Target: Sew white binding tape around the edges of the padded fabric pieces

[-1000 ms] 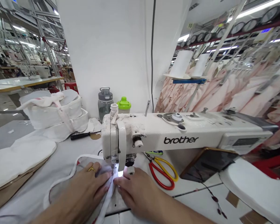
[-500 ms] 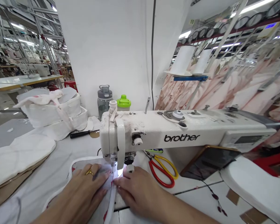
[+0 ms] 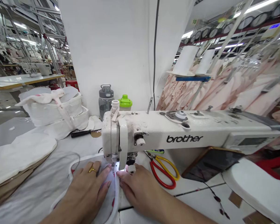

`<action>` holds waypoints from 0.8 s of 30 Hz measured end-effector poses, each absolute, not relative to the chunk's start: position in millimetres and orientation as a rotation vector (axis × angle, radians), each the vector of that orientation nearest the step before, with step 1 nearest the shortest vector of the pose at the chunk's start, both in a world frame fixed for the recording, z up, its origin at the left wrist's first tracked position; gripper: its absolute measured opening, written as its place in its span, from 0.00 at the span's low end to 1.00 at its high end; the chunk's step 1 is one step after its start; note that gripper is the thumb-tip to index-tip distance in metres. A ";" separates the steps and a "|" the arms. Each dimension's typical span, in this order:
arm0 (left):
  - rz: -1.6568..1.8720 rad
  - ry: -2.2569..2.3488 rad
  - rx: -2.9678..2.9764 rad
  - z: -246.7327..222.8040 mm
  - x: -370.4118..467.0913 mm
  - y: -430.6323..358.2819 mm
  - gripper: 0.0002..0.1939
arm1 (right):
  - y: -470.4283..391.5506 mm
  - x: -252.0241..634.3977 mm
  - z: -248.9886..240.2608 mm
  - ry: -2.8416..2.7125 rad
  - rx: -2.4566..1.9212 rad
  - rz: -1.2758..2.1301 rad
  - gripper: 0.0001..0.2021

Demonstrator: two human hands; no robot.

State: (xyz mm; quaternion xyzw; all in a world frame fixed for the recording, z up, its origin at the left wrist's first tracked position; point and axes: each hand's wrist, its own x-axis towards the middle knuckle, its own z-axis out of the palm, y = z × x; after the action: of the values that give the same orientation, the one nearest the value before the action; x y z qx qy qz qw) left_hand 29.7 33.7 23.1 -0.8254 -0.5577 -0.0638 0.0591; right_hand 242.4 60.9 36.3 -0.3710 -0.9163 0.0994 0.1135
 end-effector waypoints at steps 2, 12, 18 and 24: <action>-0.211 -1.687 -2.495 21.9 27.9 34.5 0.21 | 61.2 243.3 35.8 -2.707 -1.100 0.281 0.13; -0.360 -1.696 -2.489 17.3 23.8 32.4 0.22 | 62.7 244.9 37.9 -2.765 -1.003 0.270 0.14; -0.408 -1.694 -2.495 16.3 21.7 34.2 0.20 | 65.0 244.0 35.1 -2.778 -0.980 0.201 0.14; -0.412 -1.648 -2.531 25.9 20.2 35.0 0.20 | 60.2 241.4 46.2 -2.831 -1.028 0.104 0.14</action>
State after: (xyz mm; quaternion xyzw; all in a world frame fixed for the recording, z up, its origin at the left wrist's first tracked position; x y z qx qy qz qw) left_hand 20.2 35.0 25.9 -0.8294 -0.5401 -0.1350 0.0469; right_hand 241.4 60.2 46.2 -0.3403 -0.9375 0.0343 0.0641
